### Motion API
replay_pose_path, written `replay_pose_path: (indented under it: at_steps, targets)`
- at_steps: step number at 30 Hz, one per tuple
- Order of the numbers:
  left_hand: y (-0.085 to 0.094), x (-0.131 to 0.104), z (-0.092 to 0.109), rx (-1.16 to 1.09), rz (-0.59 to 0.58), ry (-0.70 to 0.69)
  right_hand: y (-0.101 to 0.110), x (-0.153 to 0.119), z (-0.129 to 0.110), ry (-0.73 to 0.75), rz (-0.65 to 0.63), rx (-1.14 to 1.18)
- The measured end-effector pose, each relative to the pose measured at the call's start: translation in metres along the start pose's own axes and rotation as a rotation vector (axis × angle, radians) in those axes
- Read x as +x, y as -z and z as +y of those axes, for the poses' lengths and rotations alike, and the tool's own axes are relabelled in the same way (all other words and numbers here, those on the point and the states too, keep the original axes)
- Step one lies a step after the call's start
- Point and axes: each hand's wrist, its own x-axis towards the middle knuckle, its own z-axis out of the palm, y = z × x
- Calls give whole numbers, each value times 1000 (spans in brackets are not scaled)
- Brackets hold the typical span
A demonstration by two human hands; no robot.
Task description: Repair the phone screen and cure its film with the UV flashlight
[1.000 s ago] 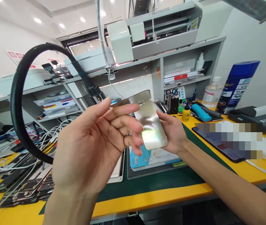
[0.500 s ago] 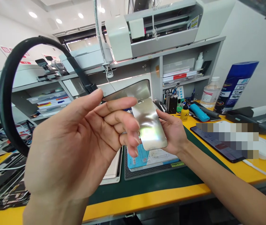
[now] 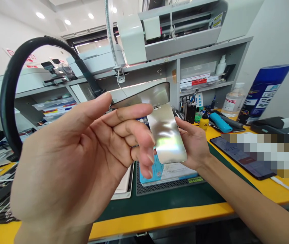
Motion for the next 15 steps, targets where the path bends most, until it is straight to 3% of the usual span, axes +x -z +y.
replay_pose_path:
  at_steps: [11, 15]
  targets:
    - [6, -3, -11, -120, -101, 75, -3, 0, -2, -8, -36, 10]
    - [5, -7, -15, -90, -39, 77, -5, -1, -3, -21, -59, 30]
